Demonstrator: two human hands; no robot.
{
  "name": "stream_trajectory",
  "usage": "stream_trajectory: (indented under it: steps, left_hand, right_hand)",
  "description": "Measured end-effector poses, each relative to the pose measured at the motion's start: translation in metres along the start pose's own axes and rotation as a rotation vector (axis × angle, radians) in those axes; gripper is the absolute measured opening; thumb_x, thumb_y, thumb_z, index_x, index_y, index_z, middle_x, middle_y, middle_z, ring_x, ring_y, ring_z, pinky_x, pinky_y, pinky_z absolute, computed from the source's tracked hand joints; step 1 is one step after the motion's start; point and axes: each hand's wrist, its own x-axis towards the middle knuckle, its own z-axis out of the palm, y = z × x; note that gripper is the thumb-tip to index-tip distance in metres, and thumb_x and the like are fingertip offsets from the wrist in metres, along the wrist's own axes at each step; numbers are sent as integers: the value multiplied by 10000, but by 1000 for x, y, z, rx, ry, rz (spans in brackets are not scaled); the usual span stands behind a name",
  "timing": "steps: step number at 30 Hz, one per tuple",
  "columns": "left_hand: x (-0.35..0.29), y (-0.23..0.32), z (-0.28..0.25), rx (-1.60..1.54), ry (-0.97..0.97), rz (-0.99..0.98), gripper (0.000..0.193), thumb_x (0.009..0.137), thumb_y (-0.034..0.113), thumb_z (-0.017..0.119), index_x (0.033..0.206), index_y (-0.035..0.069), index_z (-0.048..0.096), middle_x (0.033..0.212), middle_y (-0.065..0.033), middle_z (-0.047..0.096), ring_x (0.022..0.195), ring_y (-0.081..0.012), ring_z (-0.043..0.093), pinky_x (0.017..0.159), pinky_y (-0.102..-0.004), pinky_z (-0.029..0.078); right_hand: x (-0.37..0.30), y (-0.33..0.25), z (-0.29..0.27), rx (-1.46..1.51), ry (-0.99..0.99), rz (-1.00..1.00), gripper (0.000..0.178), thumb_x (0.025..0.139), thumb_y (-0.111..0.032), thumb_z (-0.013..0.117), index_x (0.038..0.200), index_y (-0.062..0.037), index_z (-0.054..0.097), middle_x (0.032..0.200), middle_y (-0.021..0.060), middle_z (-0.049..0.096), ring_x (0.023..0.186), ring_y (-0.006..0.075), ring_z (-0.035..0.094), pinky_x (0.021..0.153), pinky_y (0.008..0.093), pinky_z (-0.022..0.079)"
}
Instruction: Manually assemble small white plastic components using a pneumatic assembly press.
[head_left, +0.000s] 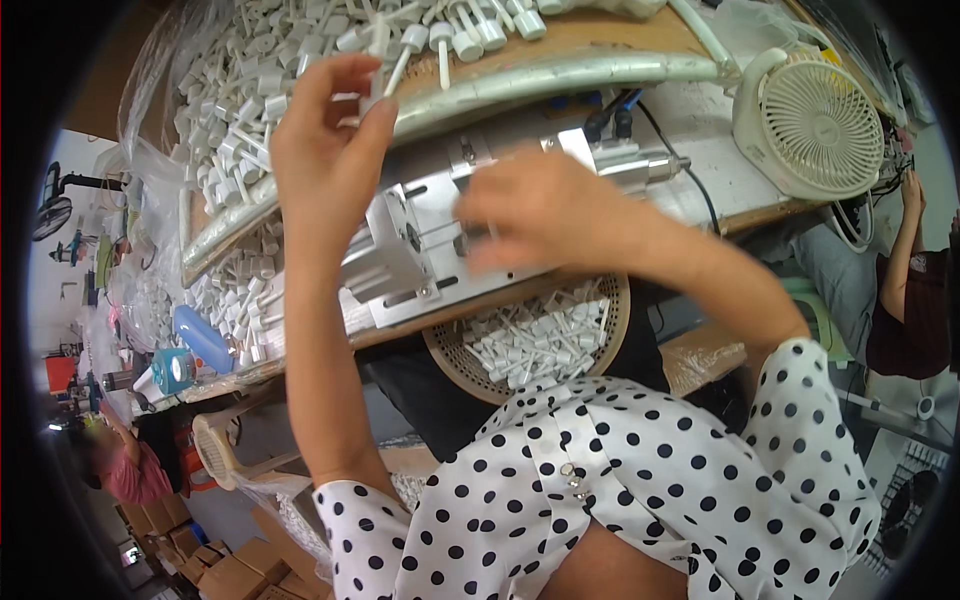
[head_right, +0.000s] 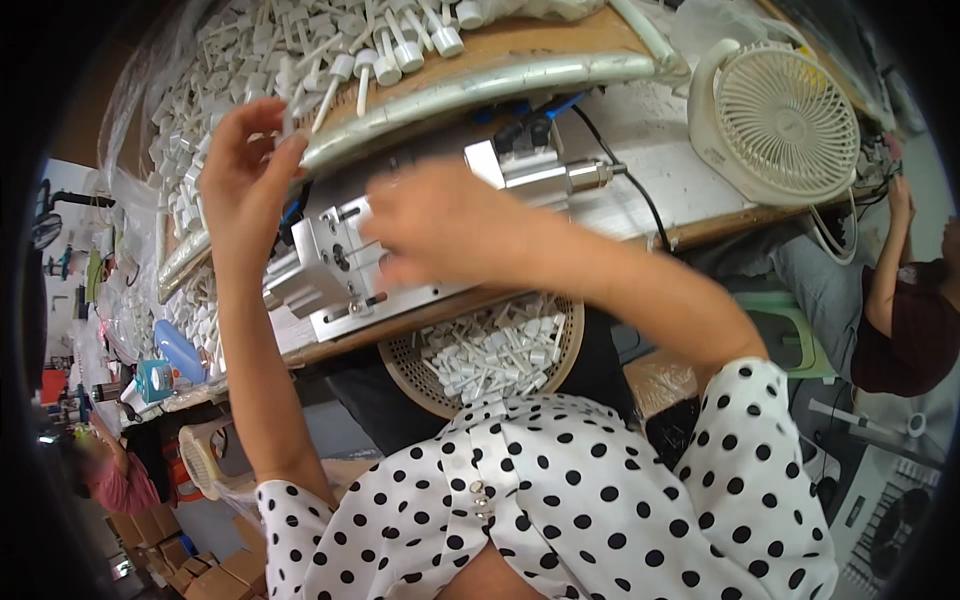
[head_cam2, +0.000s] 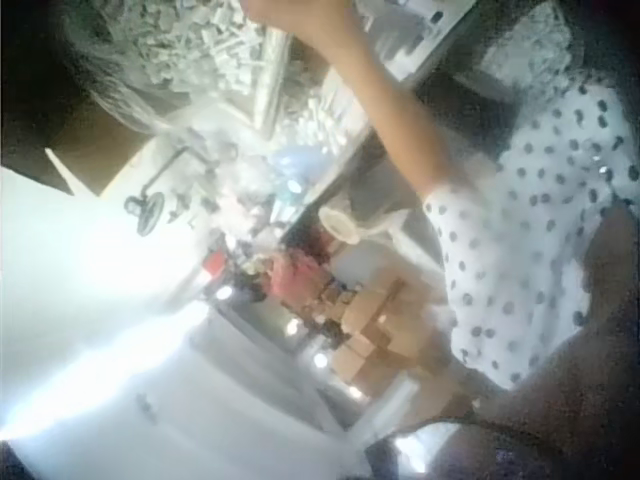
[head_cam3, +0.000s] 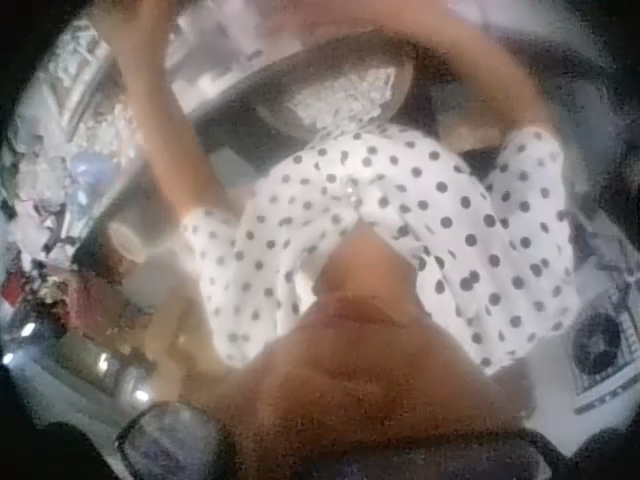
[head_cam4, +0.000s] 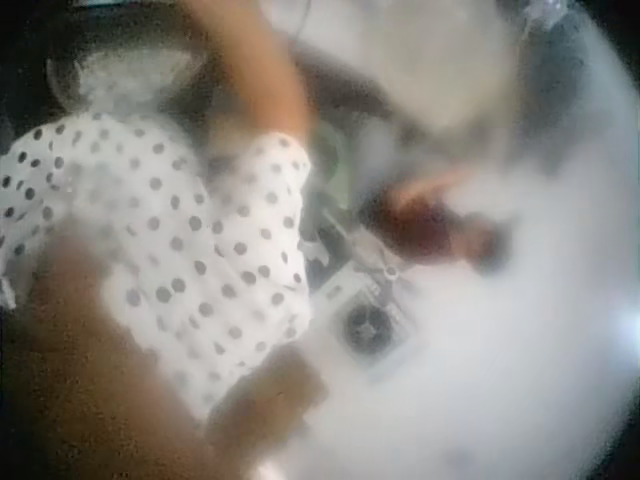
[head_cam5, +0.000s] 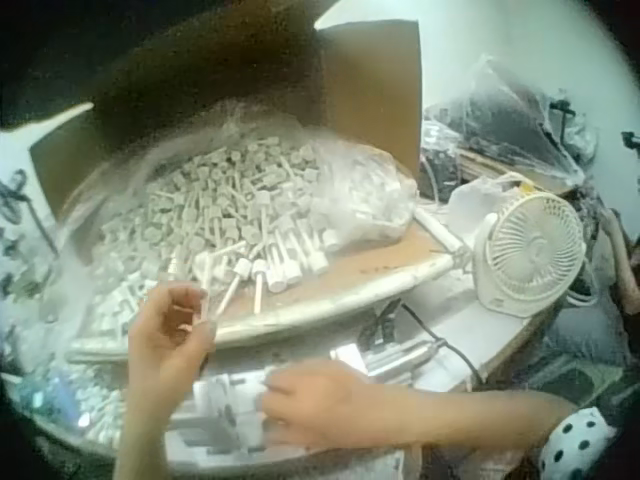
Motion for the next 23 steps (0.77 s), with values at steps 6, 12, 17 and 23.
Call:
stream_trajectory:
  steps: [6,12,17,23]
  left_hand:
    - [-102,12,34,123,159,15,222,690,14,676,907,5,628,942,-82,557,696,-113,534,589,-209,451]
    - [-128,-3,73,229,118,51,234,690,38,698,916,21,640,1044,-106,573,720,-117,550,572,-214,451]
    - [-119,4,82,363,71,99,224,709,56,677,913,-4,606,1040,-143,564,832,-237,585,681,-296,478]
    - [-114,6,83,391,24,90,221,727,51,656,917,-8,562,1050,-173,541,931,-342,564,773,-362,462]
  right_hand:
    - [78,99,-26,-555,73,-250,179,649,-199,669,741,-49,643,761,125,604,724,288,572,651,362,459]
    - [99,105,-25,-304,206,-262,149,675,-114,615,810,-59,646,790,109,625,732,252,598,661,354,470]
    - [78,120,-43,292,348,109,175,824,-187,563,922,-66,643,853,54,643,727,118,581,657,263,455]
    - [54,104,-73,739,478,572,347,861,-165,519,1196,-79,494,889,31,634,738,100,583,662,252,484]
